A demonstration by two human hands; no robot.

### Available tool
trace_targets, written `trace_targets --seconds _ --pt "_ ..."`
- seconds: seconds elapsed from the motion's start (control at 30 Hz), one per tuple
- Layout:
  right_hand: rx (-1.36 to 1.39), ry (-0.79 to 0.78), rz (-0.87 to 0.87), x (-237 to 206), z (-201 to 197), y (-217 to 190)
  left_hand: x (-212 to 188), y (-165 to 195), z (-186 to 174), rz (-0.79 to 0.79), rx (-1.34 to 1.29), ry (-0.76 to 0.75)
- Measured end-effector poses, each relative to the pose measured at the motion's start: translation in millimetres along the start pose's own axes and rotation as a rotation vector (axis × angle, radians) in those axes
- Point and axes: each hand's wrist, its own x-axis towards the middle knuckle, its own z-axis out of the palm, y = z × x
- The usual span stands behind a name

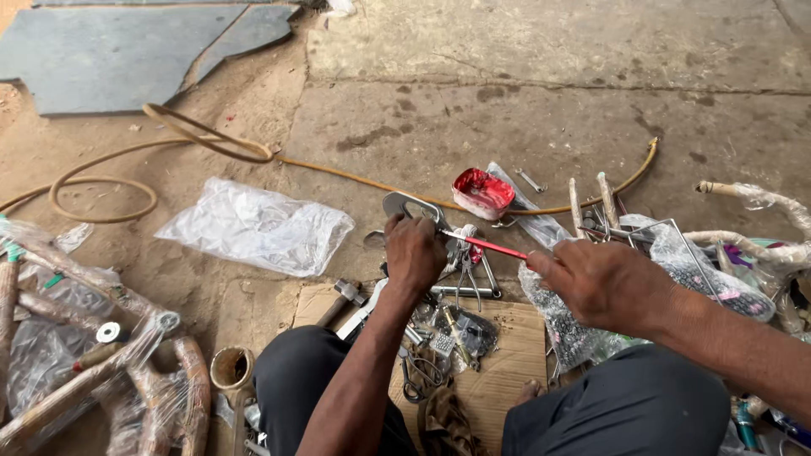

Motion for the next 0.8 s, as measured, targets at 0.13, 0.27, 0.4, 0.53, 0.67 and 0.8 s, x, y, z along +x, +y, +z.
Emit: trace_targets --seconds 0.13,0.27,0.4,0.53,0.67,0.8 --pt "0.951 -0.034 0.909 -0.8 10.9 11.9 -0.9 -1.1 -1.7 0.002 -0.020 -0.020" --pt "-0.067 0.175 0.007 -12.0 16.2 9.3 -2.5 4.5 -5.4 0.014 -0.018 -0.019" --pt "1.227 -0.278 1.115 -5.0 16.2 21.1 3.1 7.6 -4.9 0.029 -0.009 -0.019" --pt "0.295 -0.104 0.678 -7.1 16.5 23.8 8.0 1.5 3.5 0.132 -0.013 0.122" --pt "0.244 0.007 0.282 -11.7 15.0 18.8 -1.1 -0.4 12.2 0.036 -0.013 -0.024" --pt "1.022 -0.171 1.125 5.3 6.5 15.6 -4.5 -0.3 7.0 0.135 -0.053 0.161"
